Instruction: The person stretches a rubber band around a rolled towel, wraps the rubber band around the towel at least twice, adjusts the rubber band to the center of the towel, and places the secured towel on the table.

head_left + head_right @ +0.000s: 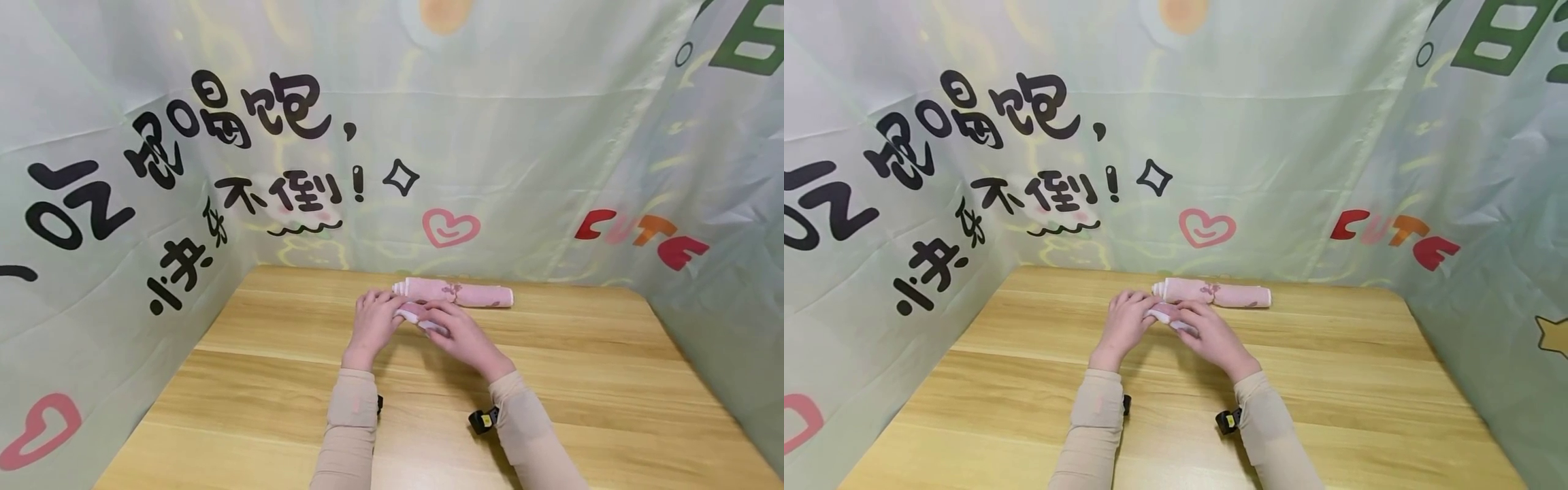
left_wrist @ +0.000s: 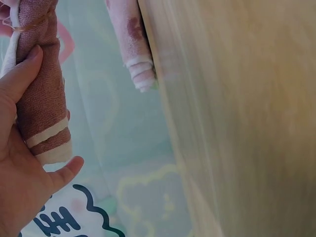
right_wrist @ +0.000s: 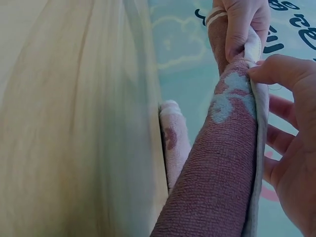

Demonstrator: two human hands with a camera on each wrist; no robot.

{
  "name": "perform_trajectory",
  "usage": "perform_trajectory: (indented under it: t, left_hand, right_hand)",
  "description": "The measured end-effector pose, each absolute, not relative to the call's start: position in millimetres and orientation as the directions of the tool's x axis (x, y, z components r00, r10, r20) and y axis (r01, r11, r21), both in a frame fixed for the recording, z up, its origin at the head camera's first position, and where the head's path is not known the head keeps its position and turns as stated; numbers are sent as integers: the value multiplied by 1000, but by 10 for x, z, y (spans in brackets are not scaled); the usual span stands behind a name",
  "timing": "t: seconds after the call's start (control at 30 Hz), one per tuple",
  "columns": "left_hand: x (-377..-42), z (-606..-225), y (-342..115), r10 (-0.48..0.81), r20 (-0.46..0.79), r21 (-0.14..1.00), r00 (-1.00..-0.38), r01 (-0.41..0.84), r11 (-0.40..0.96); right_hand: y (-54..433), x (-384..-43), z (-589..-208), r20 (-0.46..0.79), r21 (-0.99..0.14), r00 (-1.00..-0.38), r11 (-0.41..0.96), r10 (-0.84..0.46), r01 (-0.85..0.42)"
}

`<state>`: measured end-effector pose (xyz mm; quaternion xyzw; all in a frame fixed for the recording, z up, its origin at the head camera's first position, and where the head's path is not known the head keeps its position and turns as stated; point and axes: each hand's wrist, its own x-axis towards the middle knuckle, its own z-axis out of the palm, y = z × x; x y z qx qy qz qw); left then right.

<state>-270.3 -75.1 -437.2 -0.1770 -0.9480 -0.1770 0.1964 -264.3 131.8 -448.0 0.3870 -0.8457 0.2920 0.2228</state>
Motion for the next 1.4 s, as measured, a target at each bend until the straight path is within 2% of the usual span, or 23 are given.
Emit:
perform_trajectory:
  t: [0.4,0.77,1.1,1.4]
  left_hand:
    - [-2693,-4363,-738,278,416,282,-866,413,866]
    - [-2665,-4310,-673,311,420,204,-853,423,883]
    - [-2667,-4304,-660,310,366,247,-877,413,877]
    - [-2666,-4298,-656,320,382,254,-867,431,866]
  right_hand:
    - [1300,-2642,-4517,627,-272,-582,554,-518,-787]
    - [1272,-2650,-4479,614,-204,-579,600,-537,-773]
    - [1284,-2646,-4472,618,-182,-575,613,-537,-768]
    - [1302,-2649,-4476,657,-177,-558,615,-507,-768]
